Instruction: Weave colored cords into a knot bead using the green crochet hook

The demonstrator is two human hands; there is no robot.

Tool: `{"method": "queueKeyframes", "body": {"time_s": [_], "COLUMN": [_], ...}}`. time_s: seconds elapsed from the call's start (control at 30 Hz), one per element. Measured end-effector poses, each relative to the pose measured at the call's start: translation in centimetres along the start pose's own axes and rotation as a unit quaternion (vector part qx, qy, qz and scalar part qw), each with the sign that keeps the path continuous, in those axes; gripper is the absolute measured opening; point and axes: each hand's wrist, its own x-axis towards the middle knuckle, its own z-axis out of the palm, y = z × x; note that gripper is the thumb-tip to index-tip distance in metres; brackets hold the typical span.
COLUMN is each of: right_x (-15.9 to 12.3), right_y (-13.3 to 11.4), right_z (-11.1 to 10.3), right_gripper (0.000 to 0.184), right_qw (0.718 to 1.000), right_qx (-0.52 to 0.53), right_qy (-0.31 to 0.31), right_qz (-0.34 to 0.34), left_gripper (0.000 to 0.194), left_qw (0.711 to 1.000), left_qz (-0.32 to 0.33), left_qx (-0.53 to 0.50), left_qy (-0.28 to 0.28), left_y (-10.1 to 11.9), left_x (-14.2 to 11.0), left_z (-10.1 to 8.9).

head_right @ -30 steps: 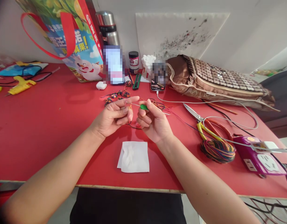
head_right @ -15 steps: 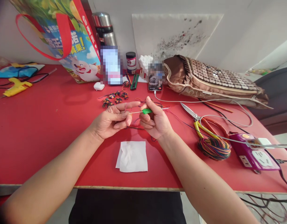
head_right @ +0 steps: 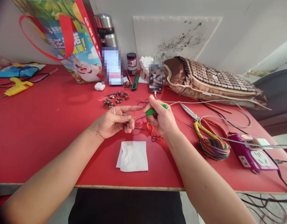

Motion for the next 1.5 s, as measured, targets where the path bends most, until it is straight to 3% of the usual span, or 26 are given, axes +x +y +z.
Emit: {"method": "queueKeyframes", "body": {"time_s": [0.27, 0.5, 0.73, 0.8, 0.87, 0.97, 1.07, 1.27, 1.5], "right_x": [-0.2, -0.8, -1.6, -1.7, -1.6, -1.5, -1.5, -1.7, -2.0], "right_y": [-0.8, -0.6, 0.4, 0.9, 1.4, 1.9, 2.2, 2.4, 2.0], "right_z": [0.0, -0.1, 0.7, 0.9, 1.1, 1.1, 1.1, 1.3, 1.6], "right_gripper": [0.057, 0.048, 0.035, 0.023, 0.013, 0.015, 0.017, 0.011, 0.011], "right_qw": [0.997, 0.981, 0.945, 0.919, 0.871, 0.797, 0.772, 0.787, 0.876], "right_qx": [-0.055, -0.113, -0.212, -0.254, -0.318, -0.396, -0.43, -0.436, -0.349], "right_qy": [0.018, 0.047, -0.004, -0.047, -0.075, -0.07, -0.055, -0.042, -0.015], "right_qz": [-0.047, -0.15, -0.249, -0.297, -0.367, -0.451, -0.464, -0.434, -0.332], "left_gripper": [0.056, 0.06, 0.053, 0.048, 0.046, 0.054, 0.061, 0.066, 0.065], "left_qw": [1.0, 0.999, 0.995, 0.99, 0.985, 0.981, 0.982, 0.979, 0.98], "left_qz": [0.006, 0.007, 0.048, 0.069, 0.082, 0.102, 0.13, 0.152, 0.144], "left_qx": [0.022, 0.026, -0.043, -0.088, -0.123, -0.123, -0.072, 0.03, 0.085], "left_qy": [0.007, 0.044, 0.07, 0.082, 0.093, 0.108, 0.117, 0.132, 0.109], "left_y": [0.3, 0.2, 0.0, 0.0, -0.1, -0.2, -0.4, -0.5, -0.2], "left_x": [-0.1, -0.1, 0.3, 0.4, 0.5, 0.6, 0.6, 0.6, 0.6], "left_z": [0.3, 0.2, 0.1, 0.2, 0.4, 0.7, 0.9, 0.9, 0.5]}}
